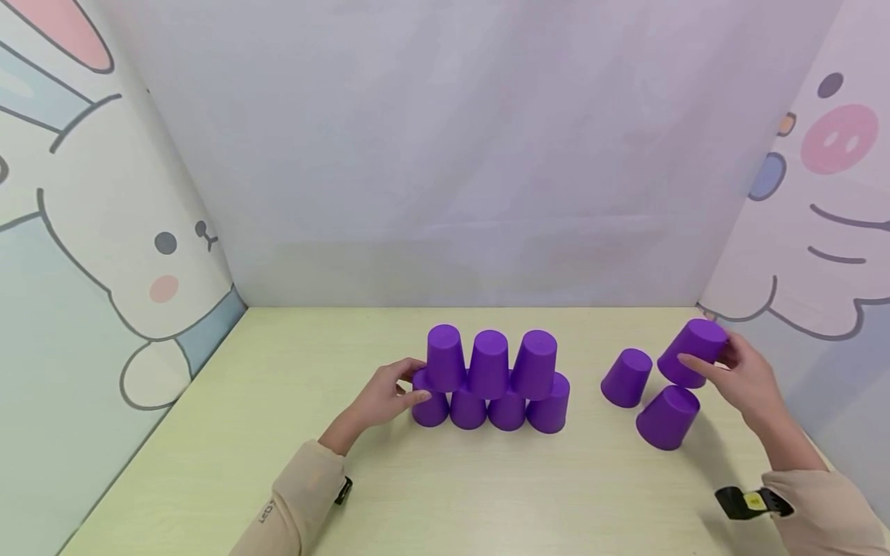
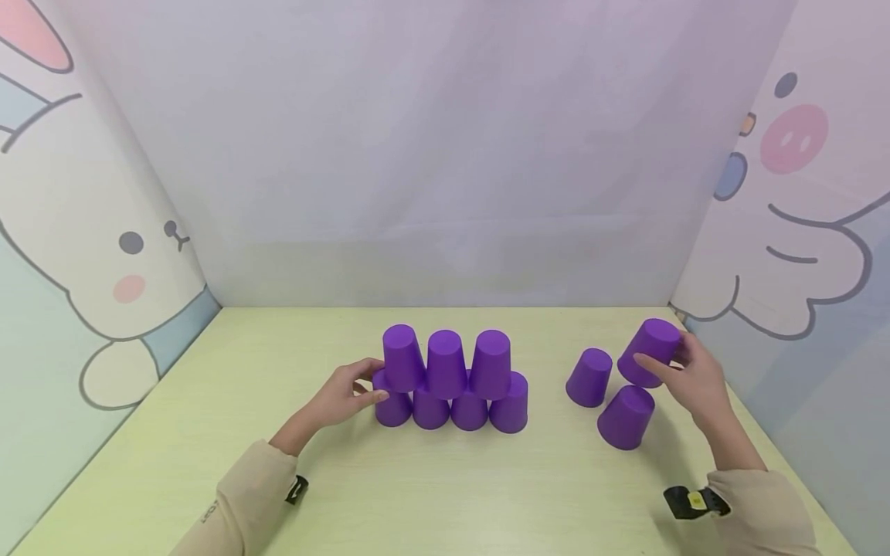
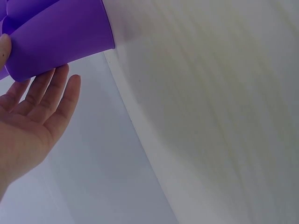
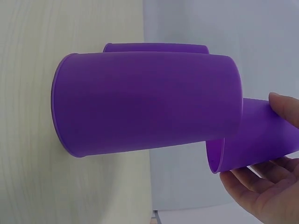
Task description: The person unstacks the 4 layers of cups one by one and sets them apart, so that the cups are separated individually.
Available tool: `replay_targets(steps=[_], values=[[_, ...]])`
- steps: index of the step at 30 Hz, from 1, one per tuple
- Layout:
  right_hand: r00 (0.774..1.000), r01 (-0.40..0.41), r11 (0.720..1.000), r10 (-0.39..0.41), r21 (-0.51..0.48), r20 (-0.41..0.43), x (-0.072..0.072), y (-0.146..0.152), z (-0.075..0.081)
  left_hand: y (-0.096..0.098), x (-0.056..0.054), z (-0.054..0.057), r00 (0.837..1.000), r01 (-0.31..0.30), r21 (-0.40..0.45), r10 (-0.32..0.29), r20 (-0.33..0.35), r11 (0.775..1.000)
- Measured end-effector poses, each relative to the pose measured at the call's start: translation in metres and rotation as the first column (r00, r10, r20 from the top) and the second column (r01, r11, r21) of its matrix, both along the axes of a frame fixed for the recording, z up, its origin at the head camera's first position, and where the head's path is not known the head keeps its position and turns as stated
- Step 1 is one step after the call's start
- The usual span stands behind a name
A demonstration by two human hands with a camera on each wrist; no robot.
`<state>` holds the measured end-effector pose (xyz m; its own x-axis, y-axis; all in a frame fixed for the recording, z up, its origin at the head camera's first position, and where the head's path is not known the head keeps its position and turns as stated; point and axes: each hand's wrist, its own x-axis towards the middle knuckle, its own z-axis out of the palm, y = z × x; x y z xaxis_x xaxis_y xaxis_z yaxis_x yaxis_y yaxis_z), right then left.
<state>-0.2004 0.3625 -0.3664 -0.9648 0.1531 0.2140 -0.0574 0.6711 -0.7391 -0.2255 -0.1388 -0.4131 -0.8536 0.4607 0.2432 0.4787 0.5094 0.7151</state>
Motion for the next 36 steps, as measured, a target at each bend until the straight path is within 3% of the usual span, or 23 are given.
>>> replay_targets(steps=[9, 36], values=[[0.999, 0.01, 0.999, -0.011, 0.032, 0.032, -0.003, 0.002, -0.005, 0.0, 0.0, 0.0, 1.0, -0.003, 0.001, 0.003, 0.0, 1.0], [0.993, -0.02, 0.996, 0.009, 0.092, 0.118, -0.014, 0.026, -0.04, 0.0, 0.001, 0.001, 1.0, -0.004, 0.004, 0.004, 0.003, 1.0]])
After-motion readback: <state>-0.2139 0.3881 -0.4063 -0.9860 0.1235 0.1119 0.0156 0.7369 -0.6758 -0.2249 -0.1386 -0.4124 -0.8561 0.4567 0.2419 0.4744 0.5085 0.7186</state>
